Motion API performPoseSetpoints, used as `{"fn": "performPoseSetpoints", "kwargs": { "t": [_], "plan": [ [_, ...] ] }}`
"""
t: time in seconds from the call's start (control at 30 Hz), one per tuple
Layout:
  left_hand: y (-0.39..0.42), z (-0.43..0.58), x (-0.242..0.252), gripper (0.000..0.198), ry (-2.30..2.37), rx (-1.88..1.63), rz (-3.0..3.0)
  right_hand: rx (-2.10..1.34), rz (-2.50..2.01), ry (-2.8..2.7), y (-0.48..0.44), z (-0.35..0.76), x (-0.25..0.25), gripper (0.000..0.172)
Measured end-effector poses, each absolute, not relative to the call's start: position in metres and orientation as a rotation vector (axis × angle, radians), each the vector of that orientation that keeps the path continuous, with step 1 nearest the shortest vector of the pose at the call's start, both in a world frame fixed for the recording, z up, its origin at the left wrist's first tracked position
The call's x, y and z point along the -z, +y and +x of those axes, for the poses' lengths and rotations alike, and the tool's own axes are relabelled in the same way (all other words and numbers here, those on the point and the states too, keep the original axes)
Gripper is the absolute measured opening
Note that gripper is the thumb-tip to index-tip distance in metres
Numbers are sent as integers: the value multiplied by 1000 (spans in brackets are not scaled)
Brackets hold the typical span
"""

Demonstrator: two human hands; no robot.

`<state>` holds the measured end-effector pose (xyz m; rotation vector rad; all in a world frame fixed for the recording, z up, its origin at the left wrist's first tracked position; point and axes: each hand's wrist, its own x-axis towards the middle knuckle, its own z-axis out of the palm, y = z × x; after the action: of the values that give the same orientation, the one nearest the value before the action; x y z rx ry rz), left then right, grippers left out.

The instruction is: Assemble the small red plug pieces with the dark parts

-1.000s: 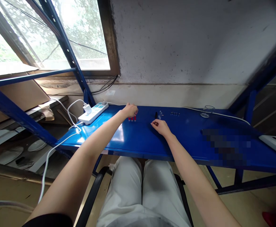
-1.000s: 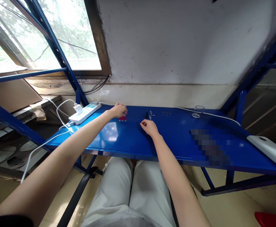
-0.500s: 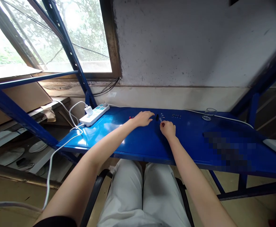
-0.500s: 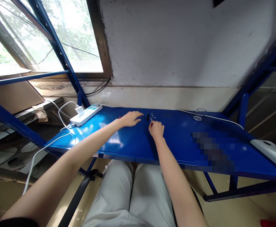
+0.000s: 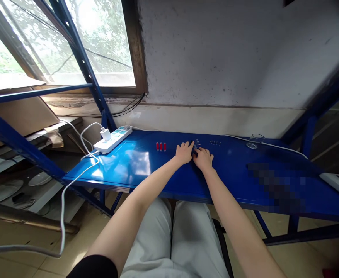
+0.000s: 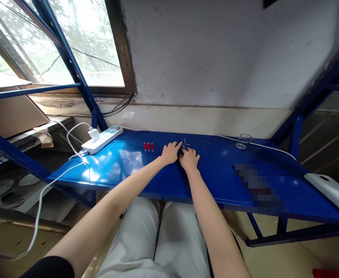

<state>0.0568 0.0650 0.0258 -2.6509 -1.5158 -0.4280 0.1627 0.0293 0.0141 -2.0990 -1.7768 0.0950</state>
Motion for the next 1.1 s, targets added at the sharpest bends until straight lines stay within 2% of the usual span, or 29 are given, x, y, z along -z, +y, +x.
{"fn": "performPoseSetpoints", "kwargs": {
  "t": [0.43, 0.77, 1.1],
  "plan": [
    [70, 45, -28, 19, -1688, 970, -2626, -71, -2067, -1796, 39, 164, -7, 39],
    [40, 14, -17, 14, -1748, 1544, -2546, -70, -2055, -1799, 47, 161, -4, 40],
    [36, 9, -19, 12, -1779, 1803, -2496, -1, -1854, -1851, 33, 160, -8, 35]
  ]
}}
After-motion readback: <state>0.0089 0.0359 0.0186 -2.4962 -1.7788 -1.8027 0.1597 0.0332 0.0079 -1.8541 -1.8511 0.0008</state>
